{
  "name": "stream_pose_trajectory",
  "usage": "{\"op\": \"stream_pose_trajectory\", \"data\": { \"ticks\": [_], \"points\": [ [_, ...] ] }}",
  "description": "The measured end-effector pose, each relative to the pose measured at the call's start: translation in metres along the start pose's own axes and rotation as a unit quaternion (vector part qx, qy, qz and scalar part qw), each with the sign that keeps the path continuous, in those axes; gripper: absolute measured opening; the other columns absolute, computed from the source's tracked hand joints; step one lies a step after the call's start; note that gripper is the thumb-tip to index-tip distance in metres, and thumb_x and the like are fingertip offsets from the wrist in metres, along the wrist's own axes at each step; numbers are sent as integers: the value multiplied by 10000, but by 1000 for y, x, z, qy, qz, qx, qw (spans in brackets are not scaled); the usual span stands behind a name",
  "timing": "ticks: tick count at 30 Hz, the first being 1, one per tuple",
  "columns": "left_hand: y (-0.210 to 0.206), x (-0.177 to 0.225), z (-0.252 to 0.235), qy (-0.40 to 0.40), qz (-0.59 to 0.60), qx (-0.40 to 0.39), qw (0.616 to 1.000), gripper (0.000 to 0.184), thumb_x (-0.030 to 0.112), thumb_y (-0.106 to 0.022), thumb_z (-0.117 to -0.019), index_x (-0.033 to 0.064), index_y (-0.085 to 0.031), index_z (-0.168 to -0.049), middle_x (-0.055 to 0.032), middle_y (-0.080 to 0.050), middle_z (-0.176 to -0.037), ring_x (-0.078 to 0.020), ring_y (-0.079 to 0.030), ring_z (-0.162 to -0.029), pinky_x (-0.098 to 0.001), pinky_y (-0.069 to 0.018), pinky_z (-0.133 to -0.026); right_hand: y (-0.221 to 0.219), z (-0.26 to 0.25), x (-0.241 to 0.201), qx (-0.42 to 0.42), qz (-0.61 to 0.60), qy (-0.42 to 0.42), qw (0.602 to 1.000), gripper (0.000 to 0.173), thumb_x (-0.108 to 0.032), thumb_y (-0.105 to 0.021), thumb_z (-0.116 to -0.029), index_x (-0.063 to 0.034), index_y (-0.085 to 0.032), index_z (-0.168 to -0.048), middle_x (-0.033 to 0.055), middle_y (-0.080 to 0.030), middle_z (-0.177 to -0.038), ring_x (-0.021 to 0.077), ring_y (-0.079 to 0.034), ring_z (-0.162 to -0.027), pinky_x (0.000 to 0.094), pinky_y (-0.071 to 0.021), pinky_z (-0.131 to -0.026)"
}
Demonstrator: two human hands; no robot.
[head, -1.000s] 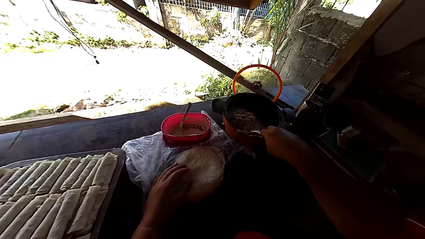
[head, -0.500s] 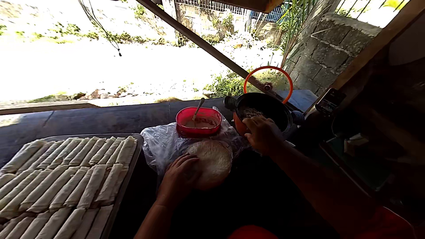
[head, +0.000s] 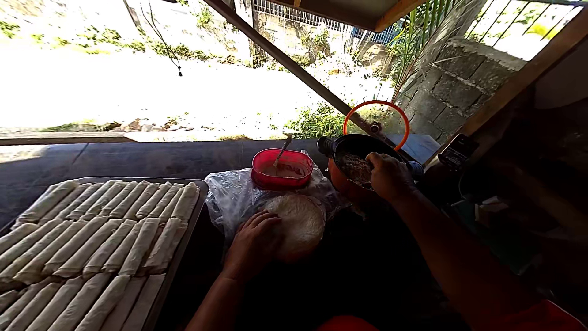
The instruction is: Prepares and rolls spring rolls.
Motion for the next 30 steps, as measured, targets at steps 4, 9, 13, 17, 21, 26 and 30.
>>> {"op": "stream_pose_trajectory", "data": {
  "ticks": [4,9,13,17,21,26,30],
  "points": [
    [1,2,0,1,-3,-1,1000,358,485,-645,-905,282,-724,-1189,107,-657,-1350,-123,-508,-1383,-487,-404,-1144,-6,6,-15,-3,-21,65,998,133,-185,-644,-982,-112,-742,-1034,84,-718,-986,264,-695,-961,524,-544,-863],
    [2,2,0,3,-2,-2,1000,353,479,-646,-906,277,-728,-1182,106,-659,-1349,-132,-511,-1384,-491,-405,-1141,-38,17,-42,-2,29,167,985,283,-300,-676,-968,-162,-724,-1210,73,-700,-1162,271,-637,-1139,532,-487,-959],
    [0,1,0,2,-2,-5,1000,366,494,-640,-908,281,-722,-1195,108,-654,-1357,-129,-502,-1391,-489,-401,-1147,-49,19,-55,130,62,238,961,273,-234,-613,-989,-177,-719,-1234,73,-692,-1115,277,-640,-1079,515,-477,-930],
    [0,1,0,5,3,-5,1000,357,488,-638,-912,281,-724,-1190,111,-654,-1357,-122,-504,-1388,-491,-402,-1147,-15,23,-47,259,12,213,942,204,-206,-604,-989,-129,-716,-1141,60,-713,-986,256,-672,-948,487,-501,-868],
    [-1,1,0,-1,1,-2,1000,356,489,-636,-913,281,-724,-1189,112,-657,-1350,-123,-508,-1383,-487,-408,-1141,4,4,-7,96,29,49,994,281,-117,-648,-960,-128,-659,-1240,135,-712,-1067,347,-682,-1014,570,-517,-851],
    [1,2,1,-11,1,7,1000,370,490,-632,-910,277,-720,-1200,100,-658,-1352,-135,-515,-1380,-495,-405,-1143,-22,20,51,-263,95,-55,958,423,-420,-619,-1006,-99,-660,-1280,183,-685,-1184,374,-648,-1162,611,-516,-962],
    [1,2,1,-13,-4,10,1000,382,514,-624,-907,276,-728,-1187,92,-662,-1347,-152,-521,-1378,-506,-415,-1135,-32,31,62,-294,114,-13,949,328,-239,-607,-1022,-113,-644,-1323,168,-693,-1206,349,-656,-1172,571,-521,-991]
  ]
}}
Point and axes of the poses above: each hand's wrist, its own z-axis away from the middle knuckle, its own y-axis out of the back of the hand, x = y × z, the point moved 10 cm from there along -z, towards the middle knuckle
